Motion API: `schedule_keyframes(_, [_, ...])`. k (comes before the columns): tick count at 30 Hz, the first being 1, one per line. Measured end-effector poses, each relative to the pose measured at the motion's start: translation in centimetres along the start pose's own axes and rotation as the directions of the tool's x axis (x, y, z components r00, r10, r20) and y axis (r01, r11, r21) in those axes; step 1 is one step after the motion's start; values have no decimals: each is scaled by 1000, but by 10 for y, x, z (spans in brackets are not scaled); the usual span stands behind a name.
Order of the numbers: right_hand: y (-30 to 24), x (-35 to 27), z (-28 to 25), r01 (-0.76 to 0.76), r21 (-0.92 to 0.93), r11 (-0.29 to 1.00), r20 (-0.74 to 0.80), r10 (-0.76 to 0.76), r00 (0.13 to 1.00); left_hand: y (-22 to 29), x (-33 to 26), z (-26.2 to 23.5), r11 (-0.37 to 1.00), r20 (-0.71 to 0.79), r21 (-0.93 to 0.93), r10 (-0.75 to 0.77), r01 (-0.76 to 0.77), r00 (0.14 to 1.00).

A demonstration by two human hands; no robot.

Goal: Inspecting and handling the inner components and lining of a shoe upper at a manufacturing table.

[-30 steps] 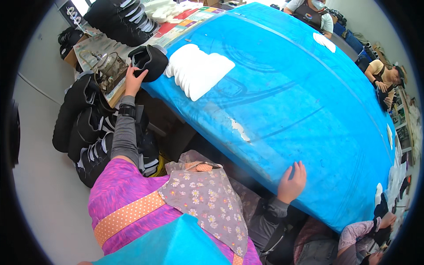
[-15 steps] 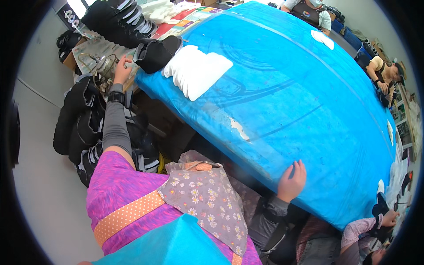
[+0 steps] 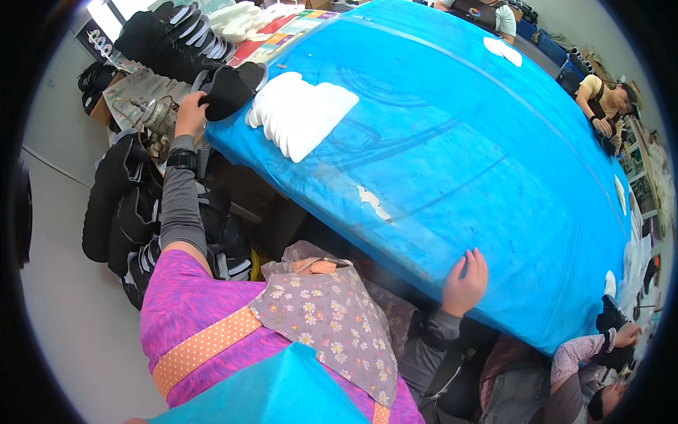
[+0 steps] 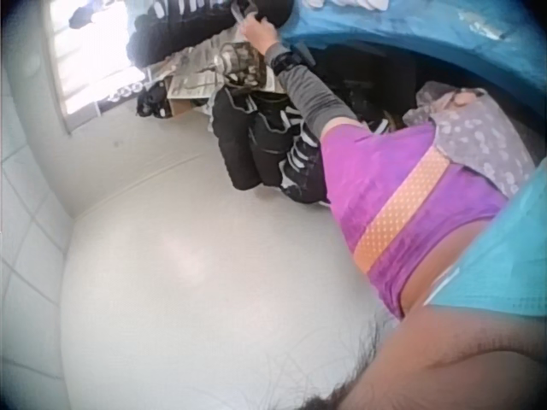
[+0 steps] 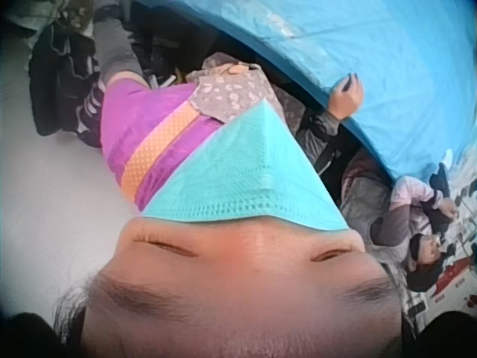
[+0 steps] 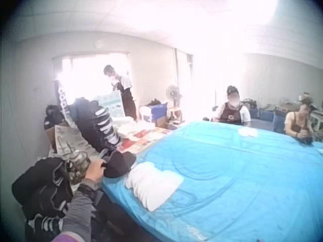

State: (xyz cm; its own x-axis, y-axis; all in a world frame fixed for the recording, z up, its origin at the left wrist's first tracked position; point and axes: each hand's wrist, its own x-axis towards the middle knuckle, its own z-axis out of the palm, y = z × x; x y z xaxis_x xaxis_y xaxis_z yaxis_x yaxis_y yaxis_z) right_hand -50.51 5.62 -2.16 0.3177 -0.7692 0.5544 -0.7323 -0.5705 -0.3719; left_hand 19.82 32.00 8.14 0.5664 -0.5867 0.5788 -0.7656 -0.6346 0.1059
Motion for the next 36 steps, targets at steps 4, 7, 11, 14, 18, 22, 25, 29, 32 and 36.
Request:
schedule_keyframes(4, [1,-2,-1,-40,41,998,6,40,999,0,-9,-3,999,54,34,-33,31,998])
schedule_keyframes(7, [-2,2,-1,-33,16,999,-24,33,999,3,-23,0,991,174,47,-134,128,976])
schedule_keyframes(11, [1,0,-2,-23,-20,1000,-37,23,999,52,-28,-10,996,-172,36,84,-79,981])
schedule_keyframes(14, [2,3,1,-5,-21,1000,-47,4,999,97,-24,-14,970,-147,-209,92,-122,985])
schedule_keyframes(18, [0,2,0,10,-36,999,-57,-12,998,175,-25,3,871,-126,-319,352,-374,928])
schedule_keyframes(22, [-2,-2,-4,-11,-36,999,-85,8,996,246,-43,29,884,-53,-209,416,-418,908])
schedule_keyframes(25, [-1,-5,-5,-81,-47,996,-117,75,990,250,-68,78,930,76,-142,351,-338,933])
schedule_keyframes(29, [-1,0,3,-31,10,999,-76,32,997,234,-81,109,936,-77,-161,305,-314,949])
schedule_keyframes(32, [0,0,-6,-37,16,999,-127,39,991,239,-74,104,925,-117,-193,309,-327,944])
schedule_keyframes(36, [7,0,-4,-58,40,998,-157,64,986,239,-64,97,916,60,-355,219,-184,974])
